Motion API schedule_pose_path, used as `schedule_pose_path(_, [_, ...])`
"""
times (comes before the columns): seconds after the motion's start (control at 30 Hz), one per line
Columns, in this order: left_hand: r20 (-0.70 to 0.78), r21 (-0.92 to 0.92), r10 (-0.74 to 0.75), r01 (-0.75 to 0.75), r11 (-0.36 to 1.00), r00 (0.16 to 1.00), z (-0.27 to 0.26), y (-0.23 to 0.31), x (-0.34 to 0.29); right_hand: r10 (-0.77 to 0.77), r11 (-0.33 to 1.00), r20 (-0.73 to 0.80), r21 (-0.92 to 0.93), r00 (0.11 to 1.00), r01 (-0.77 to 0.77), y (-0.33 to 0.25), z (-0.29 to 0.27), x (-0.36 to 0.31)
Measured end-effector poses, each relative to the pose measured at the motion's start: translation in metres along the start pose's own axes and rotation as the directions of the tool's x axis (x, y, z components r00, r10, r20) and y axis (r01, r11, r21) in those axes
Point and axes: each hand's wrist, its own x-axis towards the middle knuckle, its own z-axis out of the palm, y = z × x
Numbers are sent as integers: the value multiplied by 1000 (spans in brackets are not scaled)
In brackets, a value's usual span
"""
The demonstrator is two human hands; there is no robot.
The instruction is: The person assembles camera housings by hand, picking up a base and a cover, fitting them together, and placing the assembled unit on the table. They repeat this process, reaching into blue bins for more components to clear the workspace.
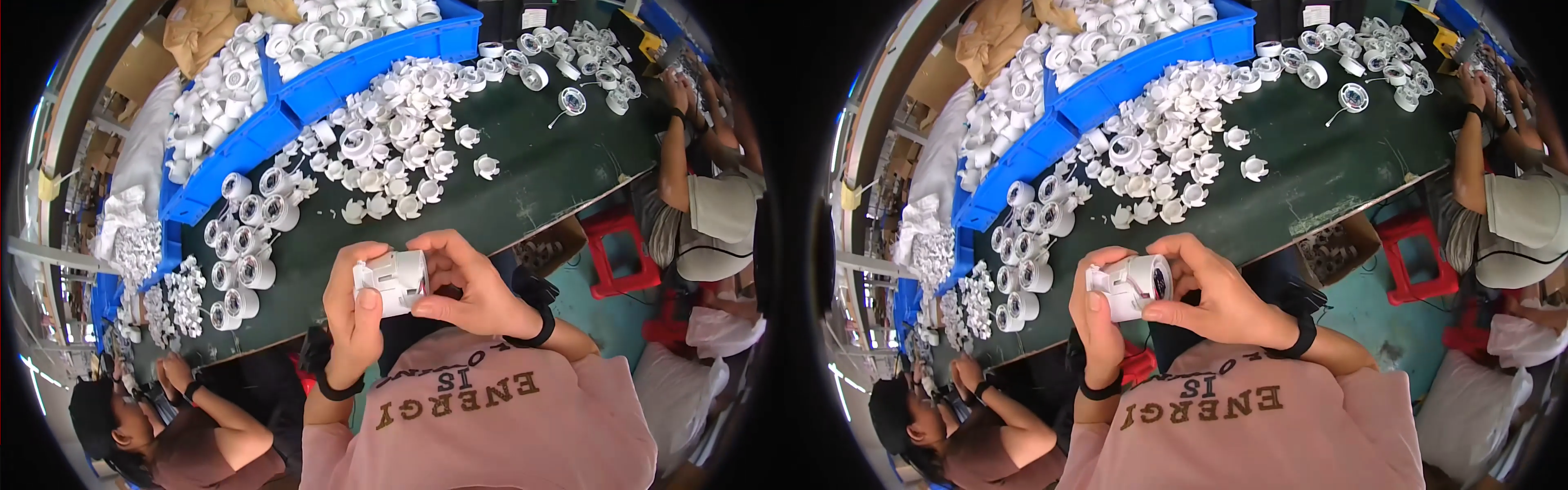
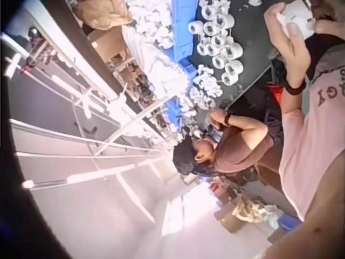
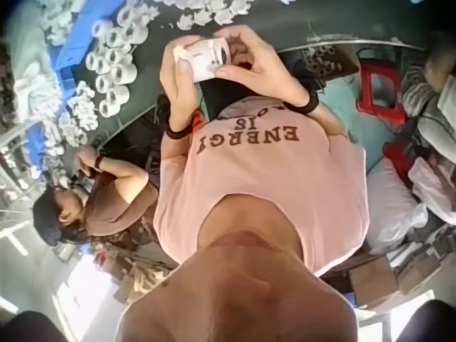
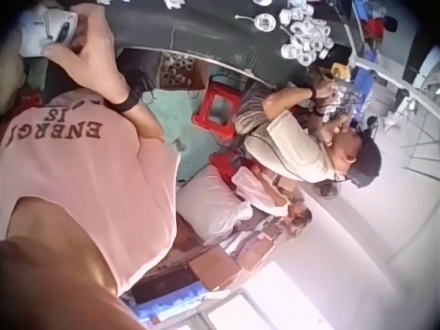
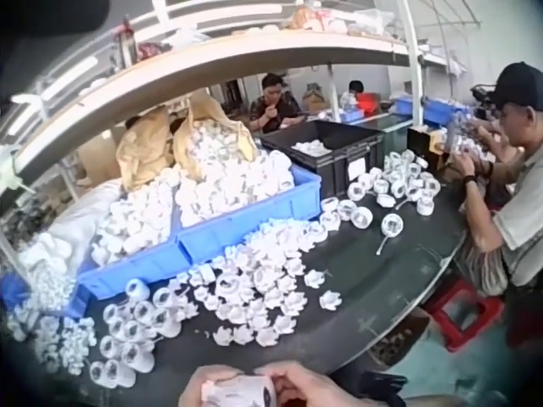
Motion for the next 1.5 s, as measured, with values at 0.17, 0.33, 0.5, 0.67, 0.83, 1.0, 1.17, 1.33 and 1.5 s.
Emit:
schedule_pose_path(0.17, [-124,142,276,-258,956,953,12,-17,-11,-98,991,27,-92,995,100,4,7,-7])
schedule_pose_path(0.33, [-113,253,438,-400,881,892,19,-22,-18,-87,978,63,-185,994,97,2,8,-13])
schedule_pose_path(0.5, [-17,276,480,-458,845,877,14,-22,-8,-52,989,71,-134,996,61,6,7,-11])
schedule_pose_path(0.67, [-117,17,-54,56,998,992,20,-34,-4,205,976,76,-95,976,-198,13,-16,7])
schedule_pose_path(0.83, [-158,-697,-630,366,616,760,-58,-104,-45,-573,91,-81,-995,816,-35,7,-184,55])
schedule_pose_path(1.0, [27,-908,-751,331,258,660,-95,-79,-38,-401,-137,-415,-854,817,-501,21,-360,48])
schedule_pose_path(1.17, [-84,-882,-670,257,394,738,-124,-91,-60,-528,128,-240,-971,815,-203,42,-297,52])
schedule_pose_path(1.33, [-449,-486,-560,336,807,696,-127,-104,-43,-226,714,-203,-700,953,20,38,-182,55])
schedule_pose_path(1.5, [-556,438,-155,446,780,816,-136,-120,-43,-261,579,-137,-814,956,41,50,-177,57])
